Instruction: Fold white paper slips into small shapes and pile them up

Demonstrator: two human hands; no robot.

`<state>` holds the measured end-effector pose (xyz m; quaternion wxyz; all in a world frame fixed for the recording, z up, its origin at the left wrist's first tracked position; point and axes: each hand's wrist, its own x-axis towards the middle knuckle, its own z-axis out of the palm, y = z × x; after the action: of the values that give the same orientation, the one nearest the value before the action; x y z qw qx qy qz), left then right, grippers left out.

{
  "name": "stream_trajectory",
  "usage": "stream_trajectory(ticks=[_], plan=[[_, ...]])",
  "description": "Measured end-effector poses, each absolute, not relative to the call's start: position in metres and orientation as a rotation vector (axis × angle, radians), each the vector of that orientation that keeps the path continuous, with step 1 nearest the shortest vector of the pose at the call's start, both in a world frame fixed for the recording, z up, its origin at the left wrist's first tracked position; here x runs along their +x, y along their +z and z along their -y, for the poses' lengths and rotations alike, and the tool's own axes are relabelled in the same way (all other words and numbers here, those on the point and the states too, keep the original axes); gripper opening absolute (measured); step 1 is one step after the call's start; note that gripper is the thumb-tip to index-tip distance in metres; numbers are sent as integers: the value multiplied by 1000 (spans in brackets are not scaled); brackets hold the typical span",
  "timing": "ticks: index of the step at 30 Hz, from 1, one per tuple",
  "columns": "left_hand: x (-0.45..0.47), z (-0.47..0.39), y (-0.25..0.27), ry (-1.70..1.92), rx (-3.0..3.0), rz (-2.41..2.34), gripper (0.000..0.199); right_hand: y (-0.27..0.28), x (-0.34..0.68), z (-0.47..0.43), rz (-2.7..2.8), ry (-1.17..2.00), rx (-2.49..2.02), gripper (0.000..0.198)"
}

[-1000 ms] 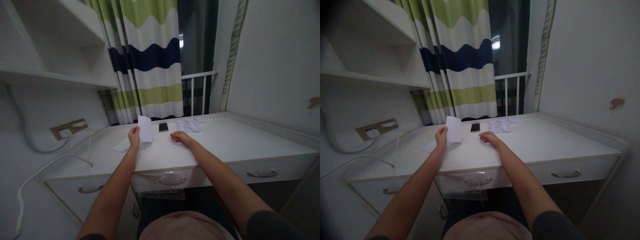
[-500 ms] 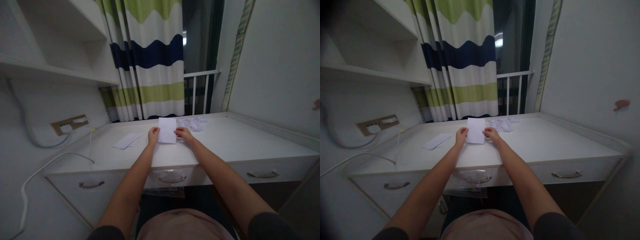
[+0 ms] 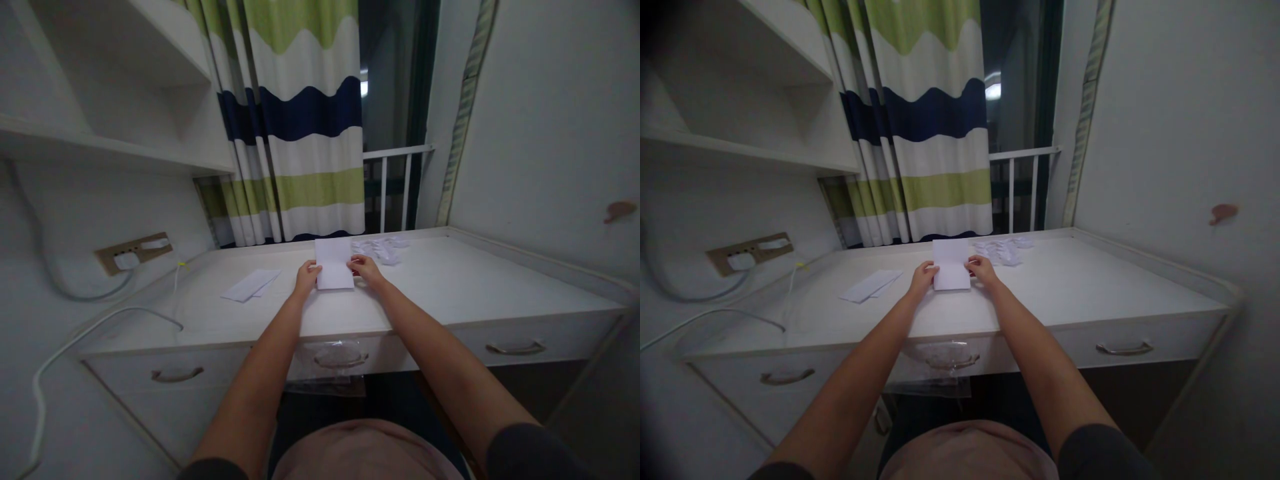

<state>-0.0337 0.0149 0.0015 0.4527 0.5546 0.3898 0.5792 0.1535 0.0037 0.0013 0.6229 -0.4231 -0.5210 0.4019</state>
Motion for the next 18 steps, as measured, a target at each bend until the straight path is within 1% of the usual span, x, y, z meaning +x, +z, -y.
stream_trajectory(ticks=[3,8,10,12,15,18], plan=[[-33,-16,-1,1400,1377,-964,23,1,152,-3,1183,981,-972,22],[-33,-18,0,1439,1274,-834,34,4,151,2,1170,1108,-918,30],[-32,-17,2,1437,1189,-778,35,5,150,3,1141,1133,-911,31],[-32,-15,4,1413,1124,-760,32,5,150,3,1125,1143,-906,26],[-32,-10,7,1355,1108,-800,23,5,150,4,1181,1154,-860,15],[-34,-4,10,1341,1104,-818,17,6,149,6,1230,1170,-833,13]])
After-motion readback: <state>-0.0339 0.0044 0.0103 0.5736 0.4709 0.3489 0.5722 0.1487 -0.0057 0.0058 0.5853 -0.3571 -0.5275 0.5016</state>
